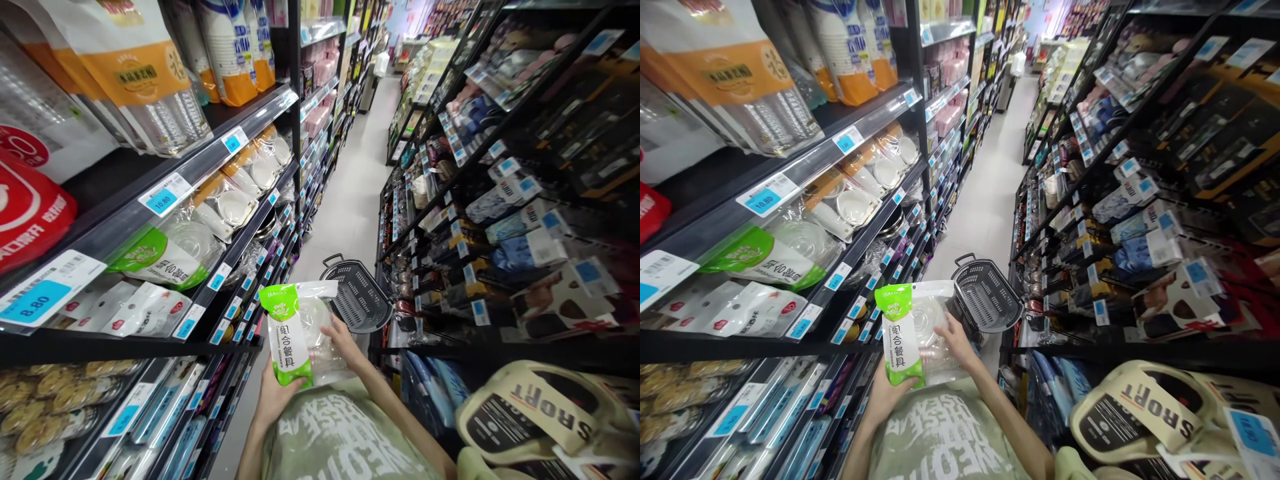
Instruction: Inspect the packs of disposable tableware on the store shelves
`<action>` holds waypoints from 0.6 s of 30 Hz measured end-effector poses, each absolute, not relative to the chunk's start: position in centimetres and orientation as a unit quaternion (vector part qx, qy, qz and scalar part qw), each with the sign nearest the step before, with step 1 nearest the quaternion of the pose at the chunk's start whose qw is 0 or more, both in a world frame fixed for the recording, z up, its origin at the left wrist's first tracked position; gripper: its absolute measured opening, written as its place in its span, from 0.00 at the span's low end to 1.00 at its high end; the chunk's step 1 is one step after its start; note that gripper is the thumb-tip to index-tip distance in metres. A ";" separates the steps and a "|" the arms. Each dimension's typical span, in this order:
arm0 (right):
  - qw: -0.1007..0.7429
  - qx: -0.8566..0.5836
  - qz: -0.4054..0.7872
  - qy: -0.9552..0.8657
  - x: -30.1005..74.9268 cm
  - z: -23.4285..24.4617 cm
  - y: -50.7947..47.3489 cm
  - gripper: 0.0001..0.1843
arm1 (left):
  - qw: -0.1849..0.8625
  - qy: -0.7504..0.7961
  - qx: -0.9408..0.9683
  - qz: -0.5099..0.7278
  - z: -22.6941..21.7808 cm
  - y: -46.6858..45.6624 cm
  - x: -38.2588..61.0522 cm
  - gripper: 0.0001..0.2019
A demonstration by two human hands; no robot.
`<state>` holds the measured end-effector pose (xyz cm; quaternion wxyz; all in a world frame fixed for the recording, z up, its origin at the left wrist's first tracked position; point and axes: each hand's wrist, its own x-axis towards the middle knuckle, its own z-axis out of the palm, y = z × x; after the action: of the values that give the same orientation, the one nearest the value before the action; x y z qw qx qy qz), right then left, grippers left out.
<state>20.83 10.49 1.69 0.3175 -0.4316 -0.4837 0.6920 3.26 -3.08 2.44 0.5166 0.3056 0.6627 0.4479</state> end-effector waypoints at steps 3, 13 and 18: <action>0.315 -0.449 0.687 -0.476 20.8 1.4 10.4 0.29 | 0.515 0.663 0.300 0.453 2.4 -3.0 3.3 0.34; 0.330 -0.435 0.701 -0.458 20.6 1.3 10.1 0.27 | 0.508 0.654 0.308 0.468 2.4 -3.1 3.3 0.35; 0.328 -0.440 0.699 -0.459 20.8 1.1 10.2 0.27 | 0.517 0.655 0.299 0.463 2.7 -3.1 3.5 0.35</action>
<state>20.80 10.17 1.14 0.3278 -0.4401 -0.4590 0.6987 3.52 -3.07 2.68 0.5169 0.2986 0.6553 0.4629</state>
